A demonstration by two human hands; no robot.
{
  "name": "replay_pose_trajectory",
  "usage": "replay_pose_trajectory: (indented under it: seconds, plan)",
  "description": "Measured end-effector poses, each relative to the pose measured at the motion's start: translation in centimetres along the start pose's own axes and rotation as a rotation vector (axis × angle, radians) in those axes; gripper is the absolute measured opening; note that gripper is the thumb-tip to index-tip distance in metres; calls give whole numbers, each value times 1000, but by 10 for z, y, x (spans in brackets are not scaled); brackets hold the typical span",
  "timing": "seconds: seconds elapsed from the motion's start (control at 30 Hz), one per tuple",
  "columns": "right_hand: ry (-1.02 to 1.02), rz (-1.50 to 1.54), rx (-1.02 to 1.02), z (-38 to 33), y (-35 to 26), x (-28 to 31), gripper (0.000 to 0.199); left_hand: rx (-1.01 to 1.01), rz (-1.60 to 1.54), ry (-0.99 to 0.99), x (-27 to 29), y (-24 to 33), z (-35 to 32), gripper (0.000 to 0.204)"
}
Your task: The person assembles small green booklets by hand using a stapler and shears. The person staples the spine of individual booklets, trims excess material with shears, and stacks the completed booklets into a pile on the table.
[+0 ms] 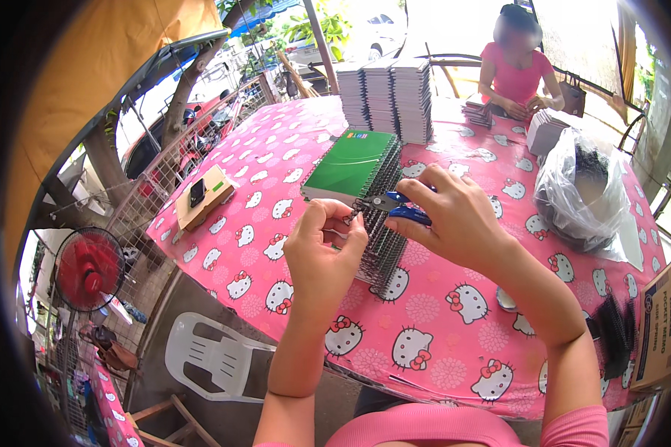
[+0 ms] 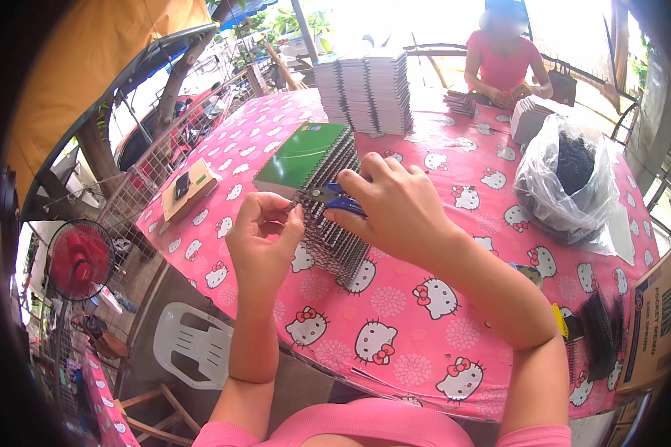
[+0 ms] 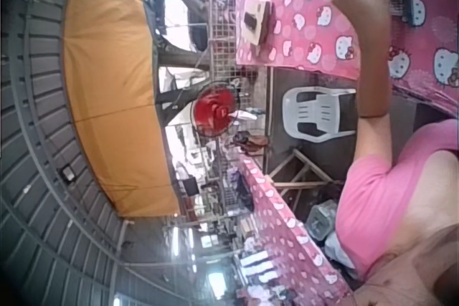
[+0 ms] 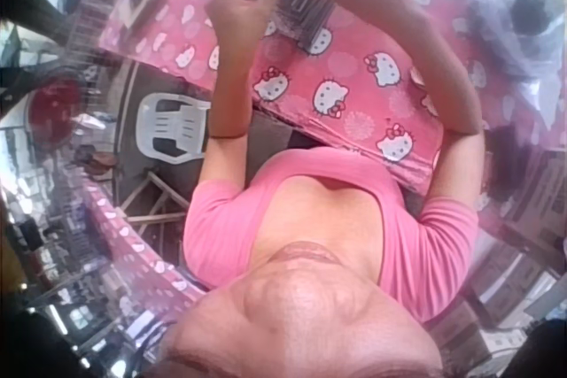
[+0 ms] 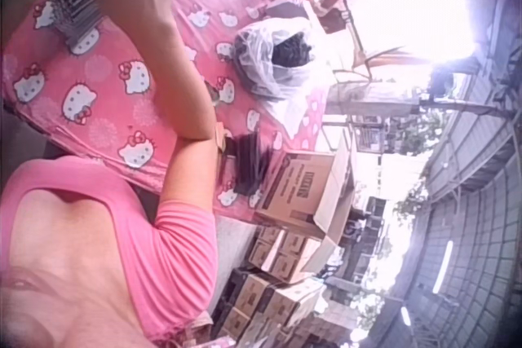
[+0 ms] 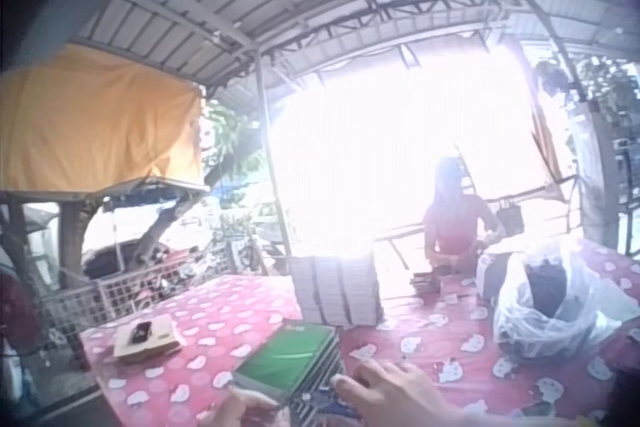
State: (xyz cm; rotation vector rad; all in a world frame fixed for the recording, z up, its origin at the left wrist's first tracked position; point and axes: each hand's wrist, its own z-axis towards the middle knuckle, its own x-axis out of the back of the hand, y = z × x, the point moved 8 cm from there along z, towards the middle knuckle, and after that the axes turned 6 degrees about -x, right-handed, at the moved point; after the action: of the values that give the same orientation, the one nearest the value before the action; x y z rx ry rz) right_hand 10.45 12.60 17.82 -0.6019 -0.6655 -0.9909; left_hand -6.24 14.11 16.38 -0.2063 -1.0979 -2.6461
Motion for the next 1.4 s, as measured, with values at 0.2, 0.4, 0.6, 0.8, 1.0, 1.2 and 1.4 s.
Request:
replay_pose_trajectory:
  seconds: [0.2, 0.4, 0.6, 0.8, 1.0, 1.2, 1.4]
  plan:
    - [-85, -46, -53, 9, 15, -15, 51, -50, 24, 38, 1, -3, -1, 12]
    - [-5, -26, -95, -2, 13, -8, 58, 36, -39, 63, 4, -8, -4, 14]
    - [146, -105, 47, 0, 1, -3, 58, 87, -75, 46, 1, -8, -5, 17]
    - [-246, -14, -231, -2, 18, -26, 56, 138, -75, 42, 4, -17, -6, 19]
    - [149, -103, 20, -11, 7, -2, 53, 207, -326, 85, 2, -35, -12, 22]
    - [-70, -19, -102, -5, 16, -21, 57, 199, -258, 11, -7, -33, -9, 23]
    - [-125, 84, -159, -16, 17, -23, 47, 185, -278, 68, 6, -45, -13, 20]
